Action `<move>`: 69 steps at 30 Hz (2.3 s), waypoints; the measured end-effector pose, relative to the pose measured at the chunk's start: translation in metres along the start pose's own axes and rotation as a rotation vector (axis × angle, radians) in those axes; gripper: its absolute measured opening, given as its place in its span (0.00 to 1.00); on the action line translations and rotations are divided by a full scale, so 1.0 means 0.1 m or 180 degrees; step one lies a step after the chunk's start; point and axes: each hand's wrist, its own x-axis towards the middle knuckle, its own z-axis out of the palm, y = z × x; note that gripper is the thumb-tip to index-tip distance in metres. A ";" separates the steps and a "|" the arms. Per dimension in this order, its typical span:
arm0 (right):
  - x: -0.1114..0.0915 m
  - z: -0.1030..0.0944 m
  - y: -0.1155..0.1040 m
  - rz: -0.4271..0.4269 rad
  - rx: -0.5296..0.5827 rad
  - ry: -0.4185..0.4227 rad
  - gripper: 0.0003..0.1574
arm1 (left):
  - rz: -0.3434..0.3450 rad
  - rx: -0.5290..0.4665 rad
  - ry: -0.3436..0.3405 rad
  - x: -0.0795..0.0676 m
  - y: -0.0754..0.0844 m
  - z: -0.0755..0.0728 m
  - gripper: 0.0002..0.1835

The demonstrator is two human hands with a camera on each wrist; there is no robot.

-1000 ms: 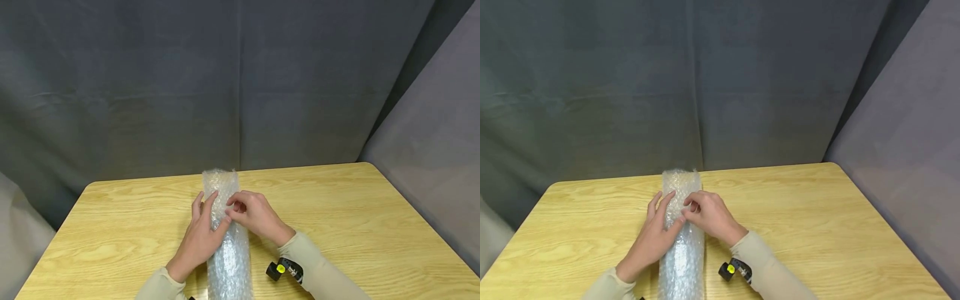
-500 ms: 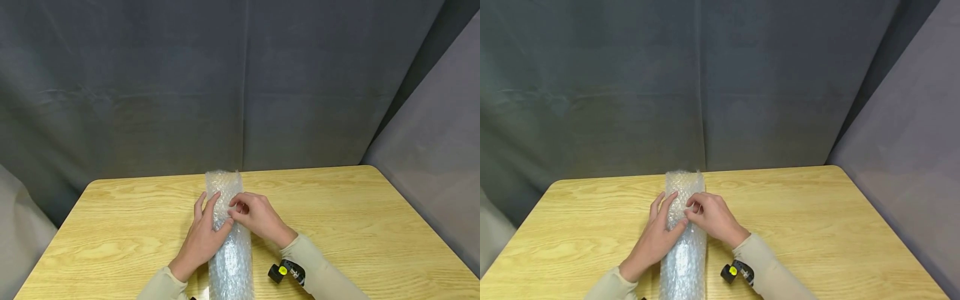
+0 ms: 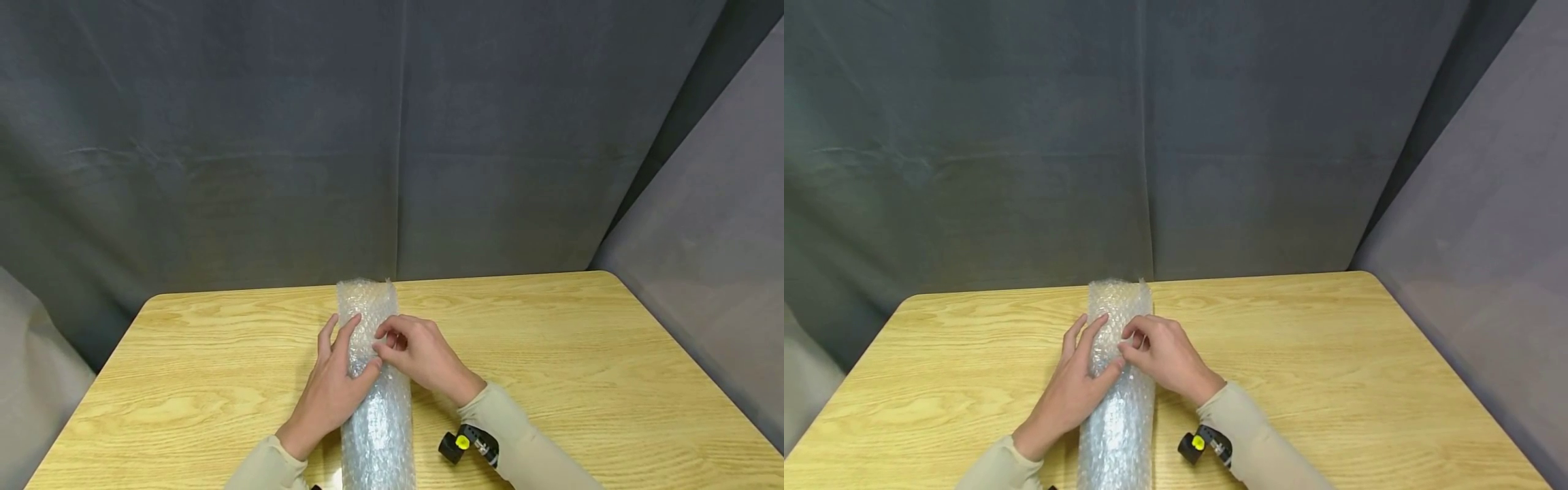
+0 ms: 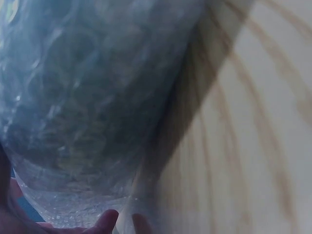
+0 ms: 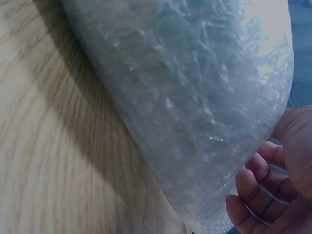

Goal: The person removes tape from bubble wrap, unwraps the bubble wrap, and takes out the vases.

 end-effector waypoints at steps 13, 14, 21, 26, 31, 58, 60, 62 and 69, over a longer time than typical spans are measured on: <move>-0.01 -0.01 0.00 -0.0026 -0.0032 0.0031 0.09 | -0.0016 -0.0027 -0.0015 0.01 0.02 0.01 0.42; -0.01 -0.01 0.00 -0.0034 -0.0040 0.0039 0.09 | -0.0018 -0.0028 -0.0014 0.01 0.02 0.01 0.42; 0.01 0.01 0.01 -0.0035 -0.0024 0.0043 0.07 | -0.0047 -0.0026 -0.0016 0.03 0.01 0.01 0.42; 0.01 0.01 0.02 0.0006 0.0022 0.0021 0.06 | -0.0055 -0.0027 -0.0017 0.03 0.01 0.00 0.42; 0.02 0.02 0.01 0.0016 0.0039 0.0008 0.05 | -0.0044 -0.0020 -0.0017 0.04 -0.01 0.01 0.43; 0.01 0.03 0.02 0.0011 0.0092 0.0013 0.03 | -0.0048 -0.0011 0.0003 0.05 -0.02 0.01 0.42; 0.01 0.03 0.02 -0.0004 0.0090 0.0017 0.03 | -0.0045 -0.0009 0.0007 0.05 -0.02 0.01 0.42; 0.01 0.03 0.02 -0.0014 0.0078 0.0023 0.03 | -0.0043 -0.0011 0.0009 0.05 -0.02 0.01 0.42; 0.01 0.03 0.02 -0.0036 0.0061 0.0025 0.03 | -0.0025 -0.0016 0.0014 0.04 -0.01 0.00 0.43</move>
